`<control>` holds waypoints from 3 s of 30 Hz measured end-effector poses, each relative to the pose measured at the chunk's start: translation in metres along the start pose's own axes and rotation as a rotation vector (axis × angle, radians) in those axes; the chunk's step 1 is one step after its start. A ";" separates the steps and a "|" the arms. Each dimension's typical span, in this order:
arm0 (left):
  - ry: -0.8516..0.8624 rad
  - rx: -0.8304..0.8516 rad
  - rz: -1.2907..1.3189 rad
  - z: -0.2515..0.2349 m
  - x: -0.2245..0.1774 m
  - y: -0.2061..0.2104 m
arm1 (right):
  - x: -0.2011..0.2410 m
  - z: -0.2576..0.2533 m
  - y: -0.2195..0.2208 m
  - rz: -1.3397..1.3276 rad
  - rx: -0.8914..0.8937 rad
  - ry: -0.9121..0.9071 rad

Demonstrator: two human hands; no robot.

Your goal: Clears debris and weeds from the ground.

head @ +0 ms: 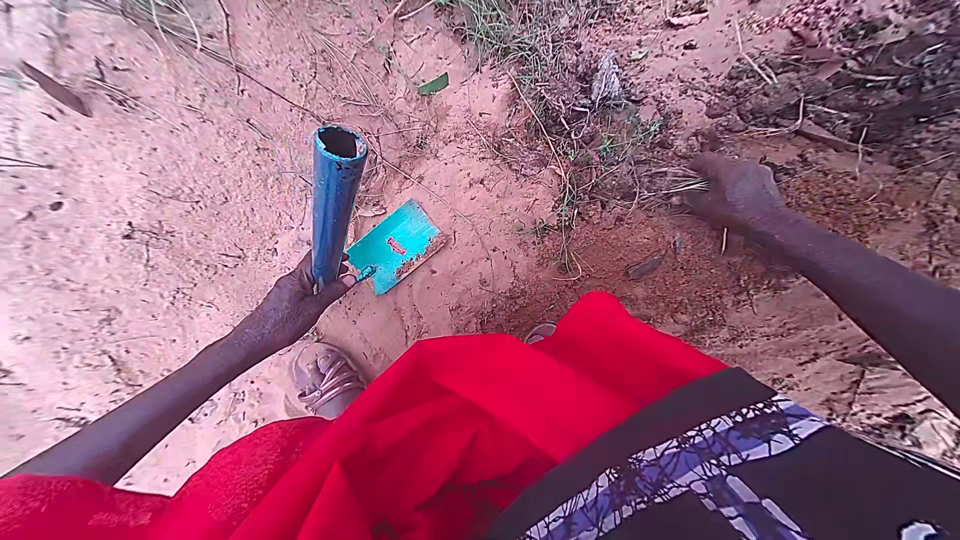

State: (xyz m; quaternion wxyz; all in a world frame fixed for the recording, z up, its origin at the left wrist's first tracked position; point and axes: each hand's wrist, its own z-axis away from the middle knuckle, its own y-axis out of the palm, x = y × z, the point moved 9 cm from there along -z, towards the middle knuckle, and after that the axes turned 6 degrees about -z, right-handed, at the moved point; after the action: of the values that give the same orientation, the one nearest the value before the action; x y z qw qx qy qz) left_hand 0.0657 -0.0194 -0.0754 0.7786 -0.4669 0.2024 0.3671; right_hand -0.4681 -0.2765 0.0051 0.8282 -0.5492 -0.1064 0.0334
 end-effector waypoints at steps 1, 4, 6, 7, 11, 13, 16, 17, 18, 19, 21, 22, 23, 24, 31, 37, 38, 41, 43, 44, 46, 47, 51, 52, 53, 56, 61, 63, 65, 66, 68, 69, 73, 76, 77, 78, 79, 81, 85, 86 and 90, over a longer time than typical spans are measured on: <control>0.000 0.002 -0.007 0.000 0.000 0.000 | -0.003 -0.009 -0.005 0.012 -0.013 0.014; -0.008 -0.002 0.010 0.001 0.001 0.002 | -0.001 -0.048 -0.009 0.079 0.008 0.033; -0.009 -0.004 0.024 0.001 0.002 0.001 | 0.014 -0.075 0.000 0.118 0.055 -0.011; -0.011 0.004 0.027 0.001 0.002 0.002 | 0.019 -0.089 0.006 0.150 0.081 -0.029; -0.021 0.005 0.054 -0.001 0.008 0.003 | 0.035 -0.130 0.025 0.264 0.151 -0.057; -0.021 0.001 0.068 0.000 0.007 0.002 | 0.040 -0.145 0.039 0.313 0.162 -0.147; -0.009 -0.001 0.068 0.000 0.005 0.002 | 0.051 -0.144 0.065 0.285 0.204 -0.279; -0.005 -0.007 0.066 0.001 0.006 0.002 | 0.053 -0.139 0.070 0.251 0.213 -0.261; -0.004 -0.011 0.064 0.002 0.005 0.002 | 0.051 -0.136 0.066 0.177 0.181 -0.223; -0.009 -0.016 0.063 0.001 0.005 0.002 | 0.046 -0.137 0.053 0.047 0.106 -0.168; -0.008 -0.020 0.073 0.000 0.005 0.002 | 0.025 -0.140 0.029 -0.254 -0.080 -0.009; -0.004 -0.023 0.081 0.000 0.005 0.001 | 0.011 -0.145 0.026 -0.383 -0.151 0.031; -0.002 -0.025 0.088 0.000 0.006 0.001 | 0.001 -0.148 0.027 -0.495 -0.179 0.055; -0.002 -0.027 0.088 0.000 0.006 0.001 | -0.002 -0.149 0.028 -0.594 -0.199 0.060; -0.002 -0.032 0.067 0.001 0.006 0.003 | 0.012 -0.119 0.038 -0.548 -0.046 0.096; -0.028 -0.012 0.053 0.001 0.001 0.003 | -0.031 -0.057 0.007 -0.511 -0.123 0.230; -0.037 -0.011 0.045 0.000 0.000 0.001 | -0.028 -0.052 -0.004 -0.472 -0.113 0.215; -0.044 0.007 0.036 -0.002 -0.001 0.002 | -0.008 -0.042 -0.035 -0.261 -0.086 0.081; -0.037 0.004 0.026 -0.003 -0.001 0.001 | 0.001 -0.046 -0.039 -0.164 -0.054 0.031; -0.034 0.004 0.023 -0.003 -0.001 0.001 | 0.009 -0.049 -0.033 -0.127 -0.023 0.002; -0.030 0.006 0.026 -0.003 -0.001 0.000 | 0.032 -0.058 -0.016 -0.066 0.054 -0.075; -0.032 0.004 0.033 -0.004 0.000 0.000 | 0.042 -0.065 -0.002 -0.005 0.124 -0.096; -0.040 -0.013 0.065 -0.002 0.002 0.002 | 0.072 -0.083 0.055 0.088 0.404 -0.096; -0.026 -0.019 0.066 -0.003 0.002 0.002 | 0.077 -0.086 0.062 0.084 0.421 -0.120; -0.017 -0.016 0.069 -0.004 0.002 0.002 | 0.082 -0.087 0.066 0.098 0.419 -0.148; -0.023 -0.002 0.086 -0.003 0.004 0.003 | 0.089 -0.094 0.082 0.304 0.327 -0.364; -0.036 -0.002 0.121 -0.004 0.006 0.003 | 0.015 -0.132 0.025 0.309 0.084 -0.149; -0.032 -0.009 0.115 -0.004 0.007 0.002 | -0.028 -0.132 -0.033 0.085 -0.158 0.098; -0.028 -0.010 0.111 -0.003 0.006 0.002 | -0.050 -0.116 -0.064 -0.040 -0.333 0.300; -0.026 -0.005 0.111 -0.002 0.005 0.003 | -0.049 -0.109 -0.067 -0.044 -0.355 0.328; -0.022 -0.004 0.106 -0.004 0.003 0.002 | -0.025 -0.103 -0.054 0.001 -0.285 0.205; -0.029 -0.004 0.100 -0.004 0.003 0.001 | -0.008 -0.102 -0.038 0.034 -0.198 0.089; -0.048 -0.021 0.115 -0.005 0.001 -0.001 | 0.032 -0.112 0.021 0.046 0.107 -0.108; -0.034 -0.028 0.116 -0.005 0.003 0.000 | 0.041 -0.128 0.052 0.024 0.129 -0.119; -0.026 -0.027 0.117 -0.005 0.003 0.001 | 0.045 -0.130 0.060 0.037 0.142 -0.105; -0.021 -0.026 0.115 -0.004 0.004 0.002 | 0.049 -0.131 0.069 0.050 0.167 -0.084; -0.018 -0.026 0.113 -0.003 0.005 0.003 | 0.054 -0.131 0.075 0.060 0.198 -0.067; -0.010 -0.029 0.119 -0.004 0.004 0.002 | 0.062 -0.136 0.082 0.040 0.250 -0.061; -0.004 -0.044 0.141 -0.005 0.004 0.001 | 0.060 -0.135 0.083 -0.197 0.274 -0.069; -0.003 -0.045 0.146 -0.005 0.004 0.001 | 0.057 -0.130 0.080 -0.291 0.291 -0.008; 0.016 -0.042 0.150 -0.006 0.001 0.000 | 0.061 -0.124 0.077 -0.200 0.375 0.112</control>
State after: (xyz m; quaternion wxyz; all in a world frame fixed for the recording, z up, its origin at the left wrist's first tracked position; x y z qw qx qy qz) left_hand 0.0663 -0.0239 -0.0789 0.7373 -0.4695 0.2354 0.4249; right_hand -0.3776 -0.3479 -0.1034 0.9197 -0.3730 -0.1064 -0.0604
